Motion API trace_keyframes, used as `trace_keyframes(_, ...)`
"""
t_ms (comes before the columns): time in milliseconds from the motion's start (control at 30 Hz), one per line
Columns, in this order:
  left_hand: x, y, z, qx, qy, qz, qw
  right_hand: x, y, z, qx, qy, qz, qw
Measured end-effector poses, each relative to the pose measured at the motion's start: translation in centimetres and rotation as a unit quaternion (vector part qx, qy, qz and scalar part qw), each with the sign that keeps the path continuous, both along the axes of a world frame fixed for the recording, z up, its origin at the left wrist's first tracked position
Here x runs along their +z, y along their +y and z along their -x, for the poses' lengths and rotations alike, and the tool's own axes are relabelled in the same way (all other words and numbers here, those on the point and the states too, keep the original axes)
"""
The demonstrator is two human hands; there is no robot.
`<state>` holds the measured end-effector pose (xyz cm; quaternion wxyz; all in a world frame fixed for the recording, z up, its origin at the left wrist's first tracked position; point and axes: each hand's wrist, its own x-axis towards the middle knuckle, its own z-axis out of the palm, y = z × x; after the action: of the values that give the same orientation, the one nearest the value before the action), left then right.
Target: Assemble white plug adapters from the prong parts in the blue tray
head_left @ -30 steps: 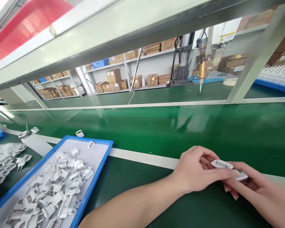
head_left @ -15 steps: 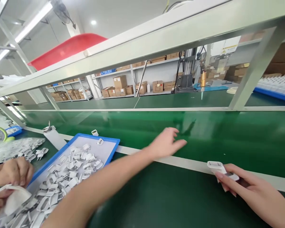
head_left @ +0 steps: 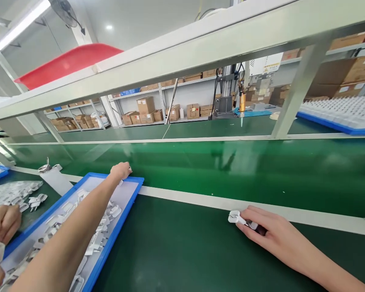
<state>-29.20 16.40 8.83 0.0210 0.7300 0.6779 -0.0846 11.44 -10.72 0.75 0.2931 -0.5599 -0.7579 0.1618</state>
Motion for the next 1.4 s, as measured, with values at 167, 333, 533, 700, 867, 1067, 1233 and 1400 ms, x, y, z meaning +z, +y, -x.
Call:
trace_keyframes(167, -1.4, -4.7, -11.8, -0.246, -0.102, 0.016, 0.964, 1.8, -0.3, 0.4, -0.013, 0.056, 0.014, 0.998)
trace_keyframes(333, -2.7, -14.3, -22.2, -0.514, -0.219, 0.117, 0.821, 4.6, -2.1, -1.3, -0.058, -0.004, 0.007, 0.998)
trace_keyframes(533, -6.0, -20.3, -26.8, -0.540, -0.347, 0.117, 0.758, 9.1, -7.1, -3.2, -0.027, -0.156, 0.089, 0.983)
trace_keyframes(700, -7.2, -22.3, -27.4, -0.504, -0.385, 0.088, 0.768, 9.4, -7.6, -1.5, -0.057, -0.224, 0.122, 0.965)
trace_keyframes(867, -7.5, -21.8, -27.4, -0.511, -0.418, 0.149, 0.736, 9.0, -5.2, -0.1, -0.069, -0.258, 0.098, 0.959)
trace_keyframes(1067, -7.8, -20.8, -26.6, -0.518, -0.471, 0.152, 0.698, 9.7, -5.8, -1.7, -0.025, -0.200, 0.100, 0.974)
trace_keyframes(1233, -7.7, -20.5, -26.3, -0.510, -0.452, 0.173, 0.711, 8.8, -5.9, -2.5, -0.007, -0.164, 0.081, 0.983)
trace_keyframes(1400, -7.7, -20.6, -26.4, -0.516, -0.456, 0.175, 0.704, 8.3, -5.8, -2.5, 0.011, -0.155, 0.037, 0.987)
